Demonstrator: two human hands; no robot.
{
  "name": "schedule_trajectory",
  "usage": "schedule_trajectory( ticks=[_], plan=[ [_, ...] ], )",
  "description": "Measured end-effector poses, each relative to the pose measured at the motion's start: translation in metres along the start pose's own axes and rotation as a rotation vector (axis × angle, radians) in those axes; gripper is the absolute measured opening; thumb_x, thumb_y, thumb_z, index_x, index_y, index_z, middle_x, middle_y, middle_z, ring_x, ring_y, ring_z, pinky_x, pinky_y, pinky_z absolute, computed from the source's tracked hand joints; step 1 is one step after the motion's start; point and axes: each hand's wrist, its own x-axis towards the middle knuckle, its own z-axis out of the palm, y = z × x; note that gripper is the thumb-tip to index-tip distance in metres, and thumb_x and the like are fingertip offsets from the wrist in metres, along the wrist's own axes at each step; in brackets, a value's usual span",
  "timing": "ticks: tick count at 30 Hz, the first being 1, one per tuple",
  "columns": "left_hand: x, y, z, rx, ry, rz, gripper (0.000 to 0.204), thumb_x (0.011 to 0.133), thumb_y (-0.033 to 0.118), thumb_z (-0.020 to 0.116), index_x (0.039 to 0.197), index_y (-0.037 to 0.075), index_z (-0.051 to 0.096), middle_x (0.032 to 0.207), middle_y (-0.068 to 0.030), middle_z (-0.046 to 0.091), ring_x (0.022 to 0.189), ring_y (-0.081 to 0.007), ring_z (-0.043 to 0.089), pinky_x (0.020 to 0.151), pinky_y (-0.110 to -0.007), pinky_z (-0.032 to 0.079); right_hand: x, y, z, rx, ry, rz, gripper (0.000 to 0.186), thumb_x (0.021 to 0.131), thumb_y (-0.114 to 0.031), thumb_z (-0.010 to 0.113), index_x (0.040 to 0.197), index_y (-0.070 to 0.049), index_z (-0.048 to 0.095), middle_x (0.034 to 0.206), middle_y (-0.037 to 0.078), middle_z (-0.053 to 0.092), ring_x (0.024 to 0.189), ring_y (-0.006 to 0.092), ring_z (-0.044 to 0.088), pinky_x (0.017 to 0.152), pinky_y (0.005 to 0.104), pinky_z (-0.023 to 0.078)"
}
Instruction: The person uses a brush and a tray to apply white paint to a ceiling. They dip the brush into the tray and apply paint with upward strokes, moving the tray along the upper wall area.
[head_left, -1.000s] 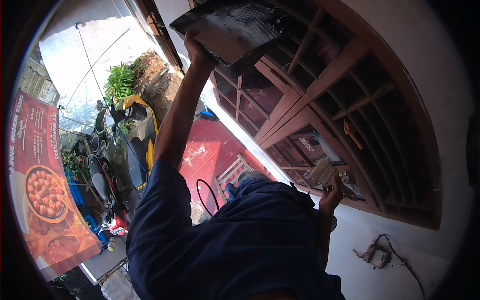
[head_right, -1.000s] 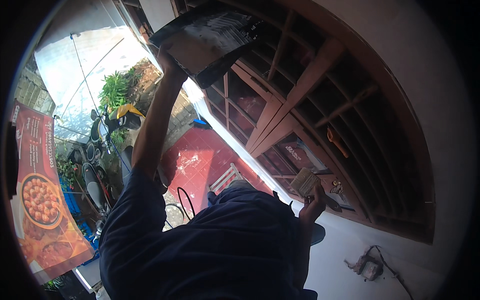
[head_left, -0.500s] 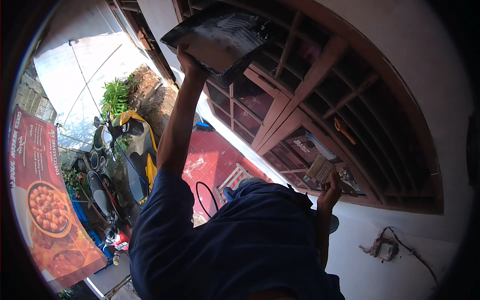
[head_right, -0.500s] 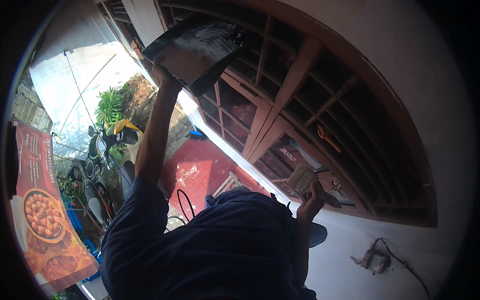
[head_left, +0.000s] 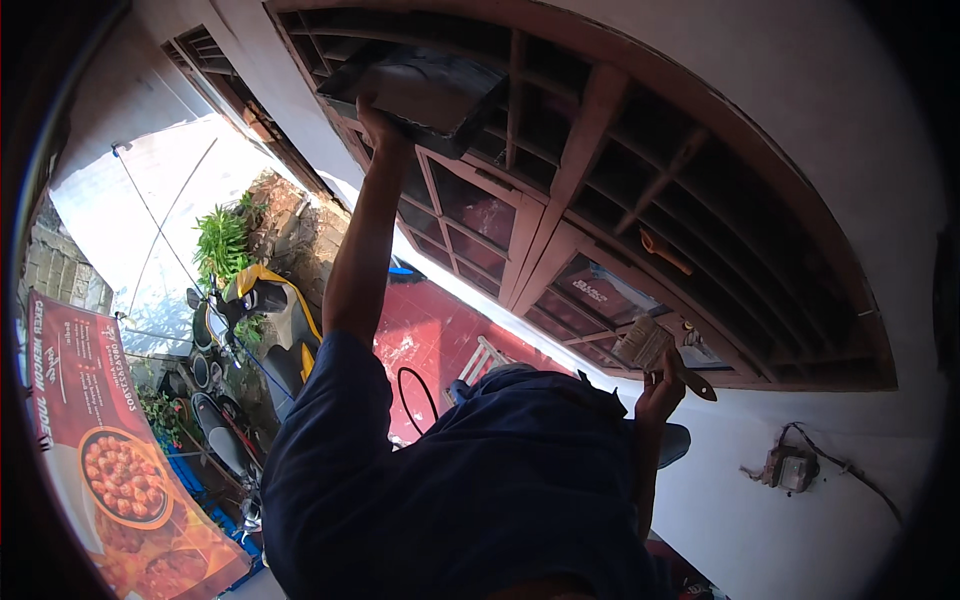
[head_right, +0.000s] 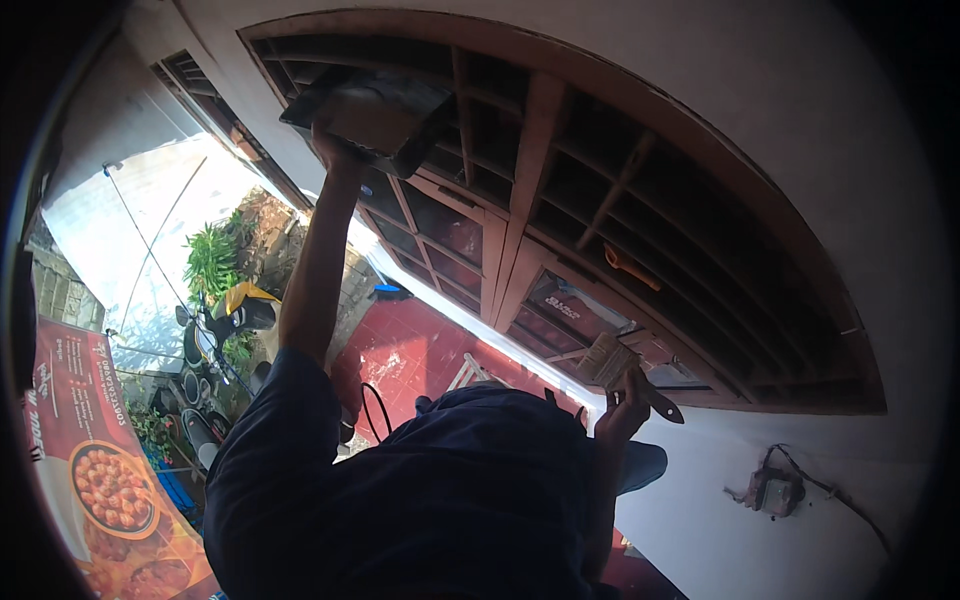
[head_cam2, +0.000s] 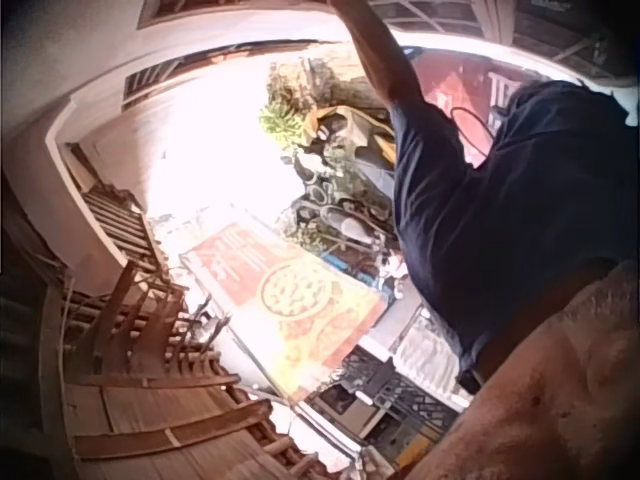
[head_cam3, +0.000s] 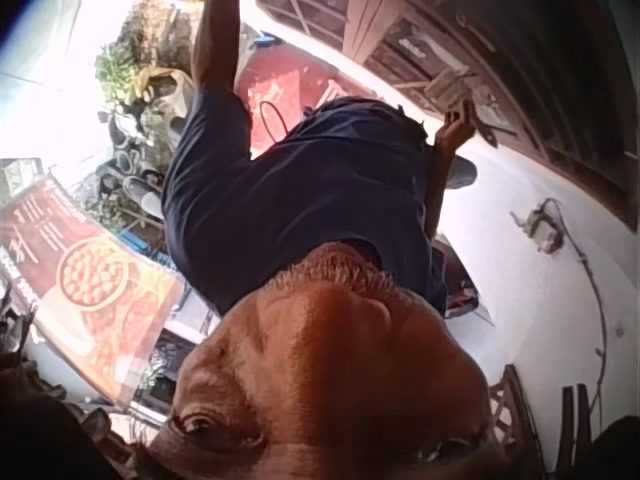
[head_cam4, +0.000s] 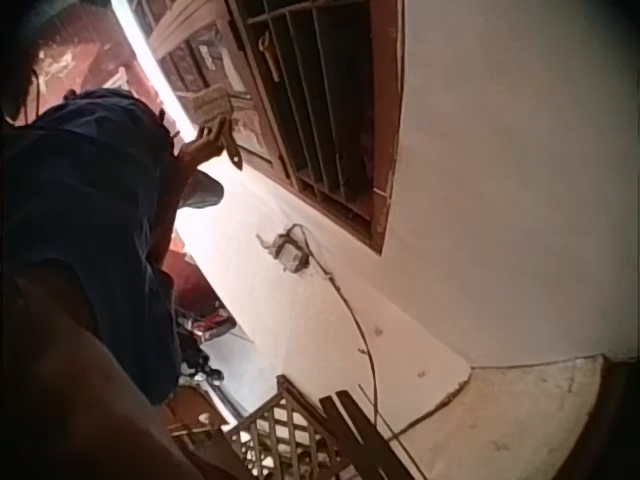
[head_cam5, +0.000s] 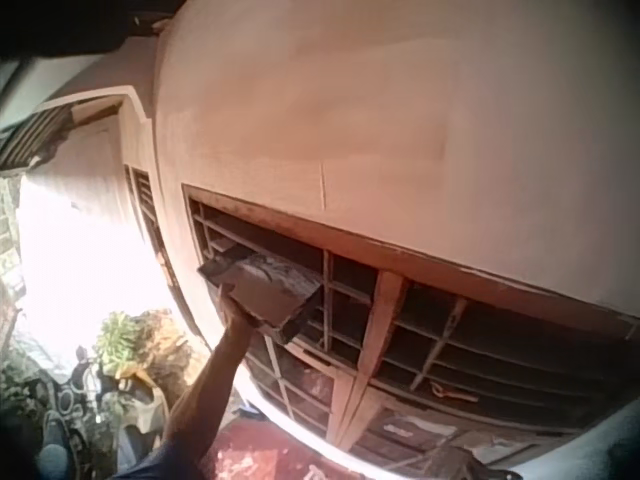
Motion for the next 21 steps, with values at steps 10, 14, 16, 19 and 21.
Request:
schedule_trajectory(
  ticks=[10, 14, 16, 19, 21],
  plan=[
    [-0.049, 0.005, 0.014, 0.078, 0.078, -0.108, 0.077, 0.073, 0.067, 0.046, 0.127, 0.012, 0.042, 0.124, -0.0151, 0.043, 0.112, -0.0314, 0.045, 0.090, -0.050, 0.040, 0.007, -0.010, -0.005, 0.088, 0.132, 0.104, 0.039, 0.083, -0.022, 0.064, 0.118, -0.007, 0.055, 0.114, 0.008, 0.052, 0.105, 0.0207, 0.050, 0.087, 0.0357, 0.040],
    [-0.060, 0.007, 0.008, 0.095, 0.114, -0.144, 0.093, 0.070, 0.070, 0.050, 0.135, 0.008, 0.029, 0.133, -0.0166, 0.032, 0.119, -0.0340, 0.037, 0.096, -0.051, 0.035, 0.002, -0.005, -0.006, 0.172, 0.130, 0.127, 0.039, 0.083, -0.021, 0.064, 0.118, -0.006, 0.055, 0.114, 0.007, 0.052, 0.105, 0.0212, 0.050, 0.086, 0.0359, 0.041],
    [-0.062, 0.011, 0.010, 0.072, 0.187, -0.198, 0.096, 0.069, 0.070, 0.052, 0.135, 0.006, 0.026, 0.134, -0.0174, 0.029, 0.121, -0.0352, 0.035, 0.097, -0.053, 0.033, 0.003, -0.004, -0.002, 0.176, 0.138, 0.140, 0.039, 0.083, -0.020, 0.064, 0.118, -0.006, 0.055, 0.115, 0.007, 0.052, 0.105, 0.0212, 0.049, 0.085, 0.0361, 0.041],
    [-0.075, 0.012, 0.018, 0.055, 0.259, -0.248, 0.102, 0.067, 0.069, 0.056, 0.136, 0.003, 0.020, 0.137, -0.0189, 0.024, 0.126, -0.0372, 0.030, 0.100, -0.056, 0.030, 0.001, -0.001, -0.004, 0.209, 0.109, 0.174, 0.038, 0.085, -0.025, 0.061, 0.119, -0.010, 0.054, 0.112, 0.004, 0.053, 0.104, 0.0176, 0.049, 0.085, 0.0340, 0.039],
    [-0.071, 0.008, 0.012, 0.021, 0.267, -0.255, 0.105, 0.066, 0.068, 0.057, 0.136, 0.001, 0.018, 0.139, -0.0193, 0.021, 0.130, -0.0380, 0.024, 0.102, -0.058, 0.025, -0.003, -0.001, 0.001, 0.254, 0.118, 0.206, 0.036, 0.084, -0.022, 0.063, 0.116, -0.008, 0.055, 0.110, 0.005, 0.054, 0.101, 0.0184, 0.050, 0.083, 0.0341, 0.041]
  ],
)
